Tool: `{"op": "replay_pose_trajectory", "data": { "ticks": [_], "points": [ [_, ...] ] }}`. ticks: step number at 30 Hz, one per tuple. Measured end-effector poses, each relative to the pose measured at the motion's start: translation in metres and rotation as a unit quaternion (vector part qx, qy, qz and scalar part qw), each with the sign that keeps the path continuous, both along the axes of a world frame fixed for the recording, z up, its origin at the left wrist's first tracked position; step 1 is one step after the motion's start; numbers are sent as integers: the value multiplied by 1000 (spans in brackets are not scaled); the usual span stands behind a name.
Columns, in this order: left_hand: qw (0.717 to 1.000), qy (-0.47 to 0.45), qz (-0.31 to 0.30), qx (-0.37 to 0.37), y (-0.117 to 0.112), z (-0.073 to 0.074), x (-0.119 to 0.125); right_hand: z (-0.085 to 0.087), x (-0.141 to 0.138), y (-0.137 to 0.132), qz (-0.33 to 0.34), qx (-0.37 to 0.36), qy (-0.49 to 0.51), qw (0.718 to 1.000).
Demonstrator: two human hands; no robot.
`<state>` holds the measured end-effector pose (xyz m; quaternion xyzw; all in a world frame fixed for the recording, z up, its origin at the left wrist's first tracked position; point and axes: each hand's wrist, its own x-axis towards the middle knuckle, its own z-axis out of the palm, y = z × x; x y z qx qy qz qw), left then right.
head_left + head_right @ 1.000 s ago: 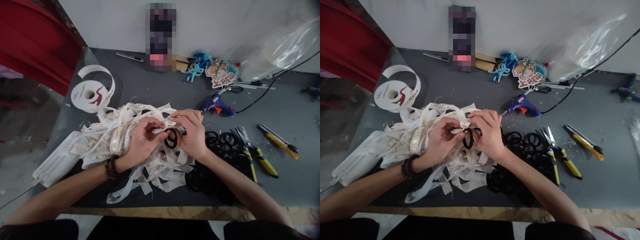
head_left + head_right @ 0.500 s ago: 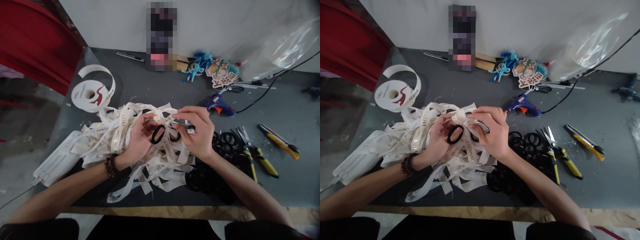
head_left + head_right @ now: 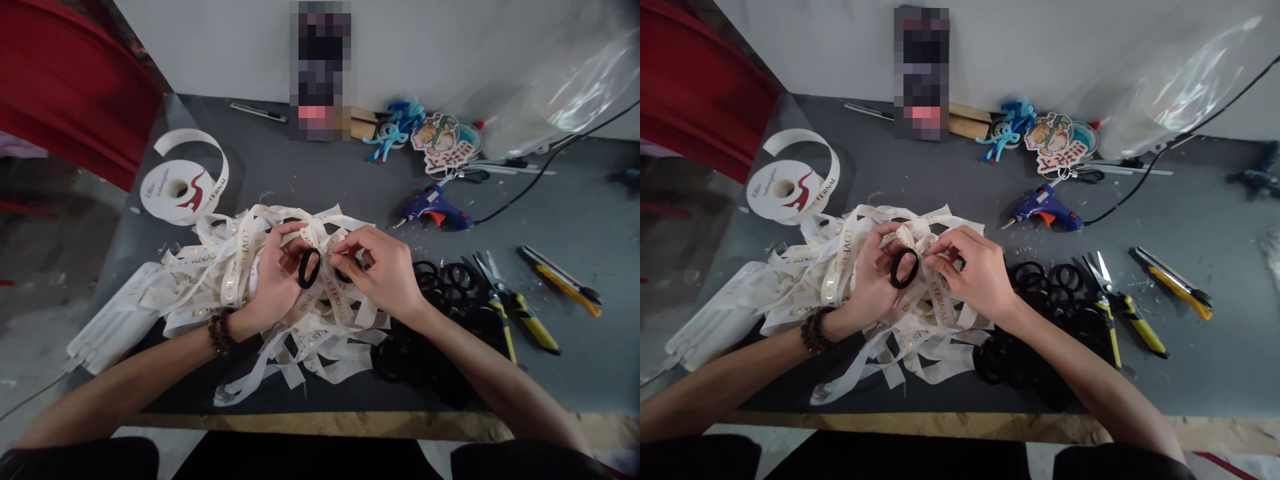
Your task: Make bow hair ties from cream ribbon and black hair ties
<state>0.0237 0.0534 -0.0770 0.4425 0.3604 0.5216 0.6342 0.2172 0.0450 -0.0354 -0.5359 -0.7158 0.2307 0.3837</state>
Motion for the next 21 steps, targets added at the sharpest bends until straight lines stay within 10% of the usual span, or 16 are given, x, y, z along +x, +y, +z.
{"op": "replay_pose_trajectory", "data": {
  "ticks": [5,13,21],
  "points": [
    [1000,1,13,-6,0,1,0,-5,-5,-4,3,15,-14,1000],
    [998,-39,15,-39,-3,0,0,-12,0,-11,9,251,-134,959],
    [996,-47,12,-69,-1,0,0,-15,0,-12,-6,261,-144,955]
  ]
}}
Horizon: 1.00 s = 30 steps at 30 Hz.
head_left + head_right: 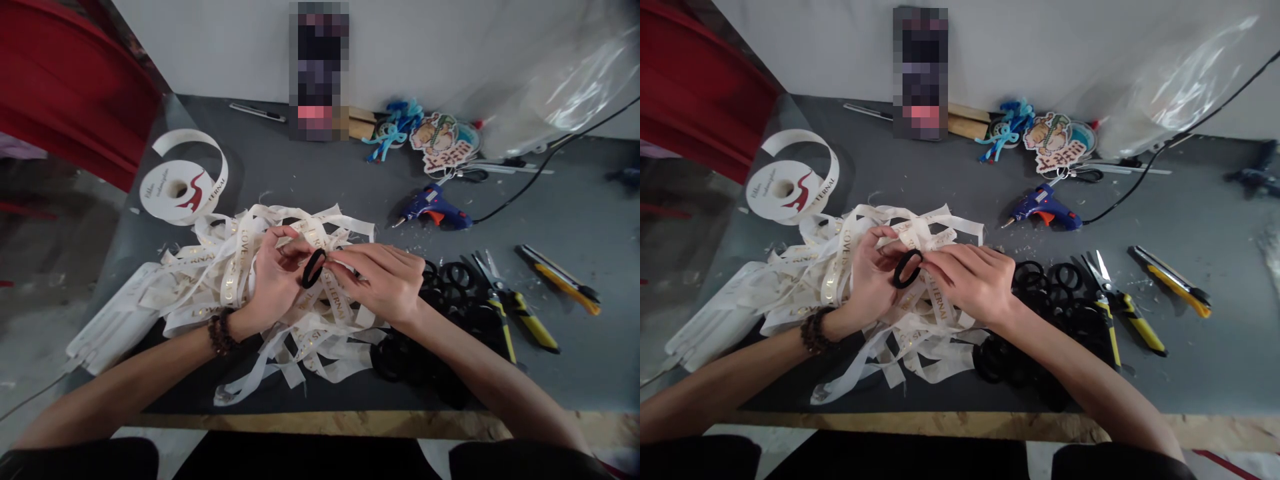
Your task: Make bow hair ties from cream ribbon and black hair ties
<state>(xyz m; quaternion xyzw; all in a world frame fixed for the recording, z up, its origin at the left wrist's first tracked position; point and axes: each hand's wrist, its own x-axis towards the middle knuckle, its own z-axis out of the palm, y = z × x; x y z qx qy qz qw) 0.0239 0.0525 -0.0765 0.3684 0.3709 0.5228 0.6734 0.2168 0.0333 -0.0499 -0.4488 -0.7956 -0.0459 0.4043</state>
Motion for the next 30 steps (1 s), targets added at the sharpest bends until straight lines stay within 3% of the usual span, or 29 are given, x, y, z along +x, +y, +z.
{"op": "replay_pose_trajectory", "data": {
  "ticks": [5,12,26,30],
  "points": [
    [1000,23,3,8,0,1,0,2,-2,1,1,6,-19,1000],
    [999,30,11,7,-1,-1,2,-1,5,0,7,52,-146,988],
    [999,23,-26,1,-1,1,0,8,5,0,-9,128,-199,972],
    [999,37,-32,17,-1,5,1,6,3,0,-14,116,-192,974]
  ]
}}
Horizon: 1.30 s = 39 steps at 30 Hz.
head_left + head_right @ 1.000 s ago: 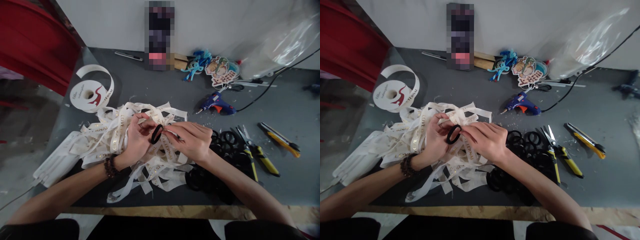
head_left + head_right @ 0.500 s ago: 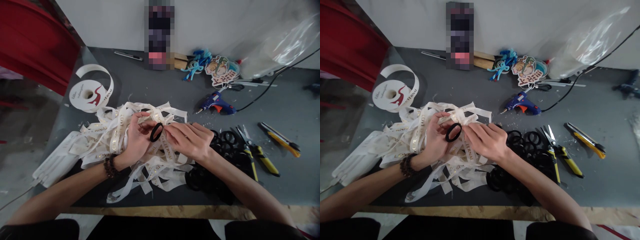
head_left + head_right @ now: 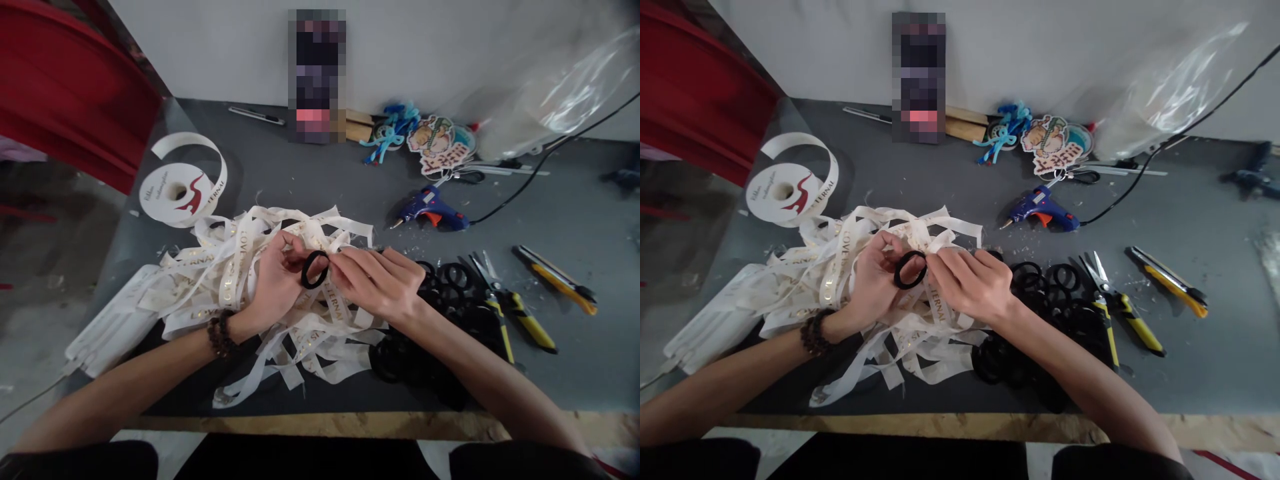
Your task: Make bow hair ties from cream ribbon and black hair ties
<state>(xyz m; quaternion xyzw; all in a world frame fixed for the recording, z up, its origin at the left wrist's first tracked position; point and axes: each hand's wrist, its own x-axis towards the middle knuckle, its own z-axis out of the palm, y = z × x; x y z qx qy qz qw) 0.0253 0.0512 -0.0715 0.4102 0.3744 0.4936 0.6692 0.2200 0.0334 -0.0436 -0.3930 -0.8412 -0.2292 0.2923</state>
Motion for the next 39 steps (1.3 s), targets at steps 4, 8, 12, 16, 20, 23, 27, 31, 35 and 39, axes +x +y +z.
{"op": "replay_pose_trajectory", "data": {
  "ticks": [4,8,12,16,20,23,27,31,35,39],
  "points": [
    [1000,-17,-14,-4,0,4,2,1,-3,0,-6,-23,22,999],
    [999,-23,-21,-9,1,4,2,2,-5,0,-6,-45,24,999],
    [1000,-15,-21,-9,0,5,1,0,-9,-1,-9,-78,58,995],
    [1000,-11,-23,-3,0,7,2,-1,-12,-1,-25,-162,163,973],
    [1000,7,-24,18,0,6,2,6,-13,-2,-35,-282,255,924],
    [999,8,-36,39,1,5,1,13,-12,-1,-31,-368,317,874],
    [998,2,-48,49,0,4,0,14,-10,1,-23,-424,366,828],
    [998,-3,-42,39,0,5,0,7,-7,2,-41,-490,409,769],
    [999,1,-37,39,0,3,0,4,-6,3,-42,-525,427,735],
    [999,6,-32,37,-2,3,0,5,-9,4,-41,-394,346,850]
  ]
}}
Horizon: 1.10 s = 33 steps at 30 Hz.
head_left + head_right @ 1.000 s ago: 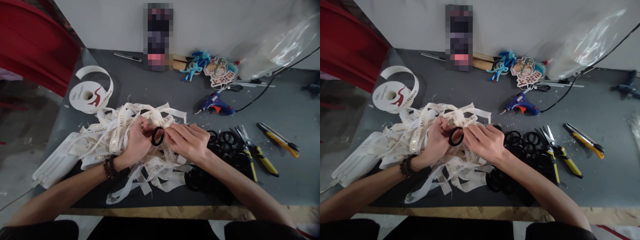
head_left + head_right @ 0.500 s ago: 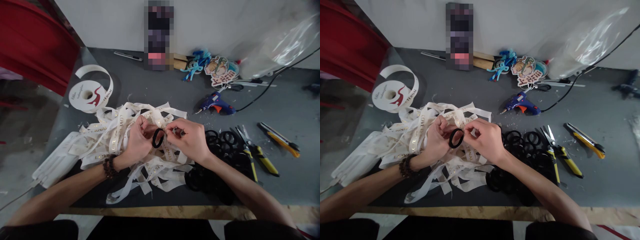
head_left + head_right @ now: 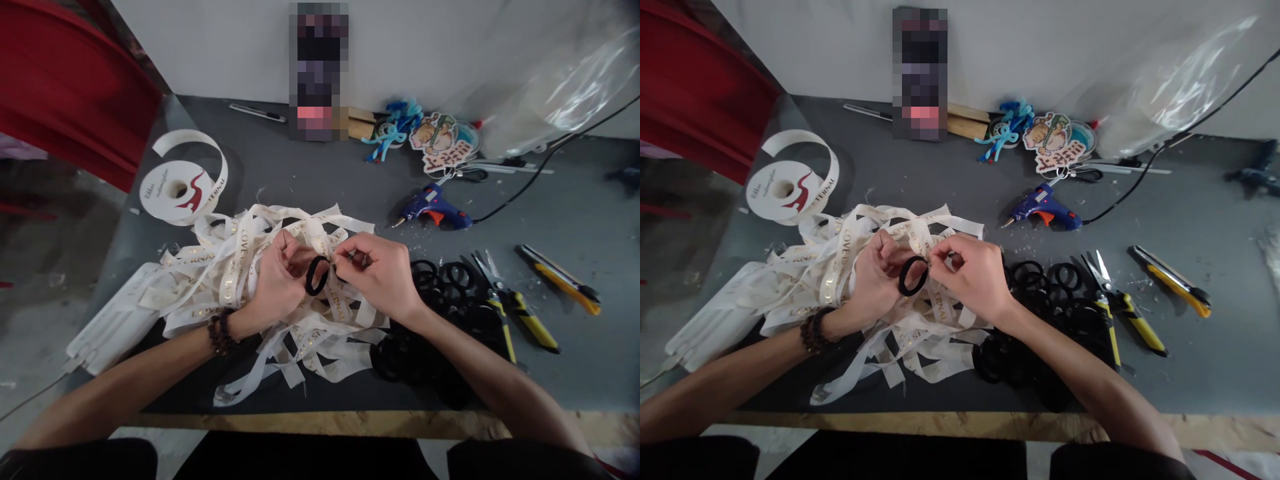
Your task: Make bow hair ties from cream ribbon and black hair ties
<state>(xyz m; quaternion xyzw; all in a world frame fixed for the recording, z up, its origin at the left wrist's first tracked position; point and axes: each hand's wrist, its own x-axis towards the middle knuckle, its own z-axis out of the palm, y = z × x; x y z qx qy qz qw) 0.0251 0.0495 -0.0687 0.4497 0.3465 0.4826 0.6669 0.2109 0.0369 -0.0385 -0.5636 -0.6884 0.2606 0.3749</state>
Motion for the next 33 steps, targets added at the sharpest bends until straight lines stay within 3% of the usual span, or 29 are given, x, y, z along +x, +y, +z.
{"op": "replay_pose_trajectory", "data": {
  "ticks": [3,5,7,10,13,16,18,20,26,30,33],
  "points": [
    [1000,6,3,-7,-1,2,0,-3,-1,-1,5,210,-160,964],
    [1000,5,3,-6,1,2,0,-7,-1,-3,12,290,-238,927],
    [1000,3,-5,-9,3,0,0,-12,0,-6,17,308,-280,909],
    [1000,11,-14,-14,5,-4,-1,-15,3,-10,49,289,-310,904],
    [999,24,-35,-11,0,-7,-1,-7,10,-8,64,277,-332,899],
    [996,26,-84,-21,-10,-4,2,13,17,-1,-13,308,-341,888],
    [997,18,-70,-29,-14,-2,5,27,20,1,-101,339,-259,899],
    [998,6,-55,-33,-13,0,7,38,18,0,-129,298,-184,928],
    [999,6,12,-35,-6,-3,7,49,10,-10,-13,124,-30,992],
    [999,27,10,-26,-7,-6,5,48,9,-9,-26,5,117,993],
    [999,22,-5,-30,-8,-6,3,48,6,-6,-21,-20,131,991]
  ]
}}
